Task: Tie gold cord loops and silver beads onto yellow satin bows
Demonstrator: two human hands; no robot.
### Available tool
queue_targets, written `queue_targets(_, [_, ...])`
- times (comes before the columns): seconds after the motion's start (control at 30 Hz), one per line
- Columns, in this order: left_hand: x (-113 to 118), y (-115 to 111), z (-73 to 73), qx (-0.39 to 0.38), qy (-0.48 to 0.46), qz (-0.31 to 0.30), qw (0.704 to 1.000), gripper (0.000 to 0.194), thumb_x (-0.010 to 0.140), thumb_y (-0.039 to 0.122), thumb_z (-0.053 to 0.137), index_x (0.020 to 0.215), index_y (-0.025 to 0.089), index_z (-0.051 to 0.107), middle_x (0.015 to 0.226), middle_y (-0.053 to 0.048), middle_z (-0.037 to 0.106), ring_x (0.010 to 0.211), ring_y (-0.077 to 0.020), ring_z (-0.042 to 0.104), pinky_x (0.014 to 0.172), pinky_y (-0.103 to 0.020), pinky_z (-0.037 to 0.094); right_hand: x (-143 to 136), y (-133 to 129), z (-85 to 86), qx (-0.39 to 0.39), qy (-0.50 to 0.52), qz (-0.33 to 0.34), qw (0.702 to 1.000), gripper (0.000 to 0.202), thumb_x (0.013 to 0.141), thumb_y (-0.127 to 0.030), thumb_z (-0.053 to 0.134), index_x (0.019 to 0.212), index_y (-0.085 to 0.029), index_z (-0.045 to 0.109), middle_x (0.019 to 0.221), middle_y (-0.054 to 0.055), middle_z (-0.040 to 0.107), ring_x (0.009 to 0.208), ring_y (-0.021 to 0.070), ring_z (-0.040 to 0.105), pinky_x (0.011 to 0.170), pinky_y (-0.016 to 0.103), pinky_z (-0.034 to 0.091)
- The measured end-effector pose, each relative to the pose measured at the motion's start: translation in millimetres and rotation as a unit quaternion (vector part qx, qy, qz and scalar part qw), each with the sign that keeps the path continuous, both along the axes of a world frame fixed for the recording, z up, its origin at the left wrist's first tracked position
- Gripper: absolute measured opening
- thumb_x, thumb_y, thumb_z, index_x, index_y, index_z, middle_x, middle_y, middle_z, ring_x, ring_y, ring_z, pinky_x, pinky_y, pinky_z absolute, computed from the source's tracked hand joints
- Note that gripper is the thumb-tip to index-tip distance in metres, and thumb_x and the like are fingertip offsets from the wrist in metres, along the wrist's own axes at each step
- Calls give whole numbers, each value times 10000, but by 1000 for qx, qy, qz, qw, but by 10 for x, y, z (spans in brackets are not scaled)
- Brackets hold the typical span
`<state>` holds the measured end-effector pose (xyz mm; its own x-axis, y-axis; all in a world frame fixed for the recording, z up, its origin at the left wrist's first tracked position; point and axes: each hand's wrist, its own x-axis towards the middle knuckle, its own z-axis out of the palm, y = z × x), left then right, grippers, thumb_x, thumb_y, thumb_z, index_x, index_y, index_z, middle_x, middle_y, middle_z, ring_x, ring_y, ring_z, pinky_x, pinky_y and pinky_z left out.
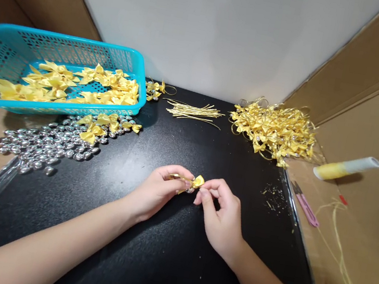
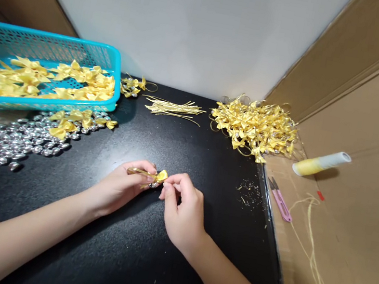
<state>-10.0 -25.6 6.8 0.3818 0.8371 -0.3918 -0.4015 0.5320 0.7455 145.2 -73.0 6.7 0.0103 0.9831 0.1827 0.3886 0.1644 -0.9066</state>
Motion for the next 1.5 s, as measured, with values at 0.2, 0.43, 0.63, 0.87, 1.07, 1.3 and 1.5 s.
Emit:
queue_targets(0.2, [5, 1, 18, 0, 6, -11, 1000, 108, 565, 143, 818, 638, 166, 741, 653, 9, 716, 648, -101, 631, 660, -210, 448, 29, 6, 24, 38, -39, 3, 999, 119, 908, -140, 491, 824, -201, 548, 647, -23, 636, 588, 111, 632, 606, 210, 480])
queue_targets(0.43, [-7, 13, 3, -6, 21, -29, 999, 129, 558, 125, 815, 656, 161, 740, 658, -11, 737, 636, -105, 646, 669, -211, 476, 89, 34, 55, 95, -127, 23, 987, 135, 900, -99, 503, 831, -199, 561, 659, -15, 642, 616, 127, 628, 635, 238, 475])
queue_targets(0.63, [-11, 23, 0, -18, 24, -31, 999, 137, 547, 113, 819, 647, 150, 734, 651, -19, 740, 637, -108, 658, 677, -206, 495, 107, 38, 51, 136, -169, 25, 976, 144, 905, -87, 504, 844, -195, 577, 680, -4, 655, 613, 125, 612, 600, 233, 450])
queue_targets(0.87, [1, 18, 4, -29, 8, -32, 999, 158, 543, 117, 826, 653, 138, 715, 655, -33, 742, 633, -116, 666, 667, -211, 502, 89, 32, 21, 118, -135, 20, 984, 150, 899, -80, 503, 825, -196, 564, 664, -13, 645, 616, 124, 623, 619, 232, 468])
queue_targets(1.07, [-3, 8, 11, -44, -3, -38, 998, 207, 531, 131, 848, 652, 139, 680, 655, -34, 742, 630, -114, 673, 643, -193, 491, 74, 15, -22, 85, -97, 13, 992, 143, 900, -100, 491, 833, -205, 560, 660, -17, 645, 626, 131, 641, 639, 238, 488])
queue_targets(1.3, [-12, 10, 2, -84, -20, -49, 995, 262, 552, 126, 849, 672, 147, 617, 651, -21, 731, 643, -119, 681, 685, -219, 515, 46, 4, -66, 32, -45, 8, 998, 123, 903, -132, 496, 829, -201, 566, 662, -14, 638, 638, 127, 640, 650, 234, 494])
queue_targets(1.5, [-7, 2, 7, -99, -35, -42, 994, 318, 582, 112, 827, 647, 163, 520, 672, -27, 737, 663, -121, 686, 704, -232, 522, -2, 3, -100, -31, 47, 2, 998, 118, 917, -175, 492, 812, -201, 542, 641, -26, 629, 609, 109, 633, 648, 220, 500])
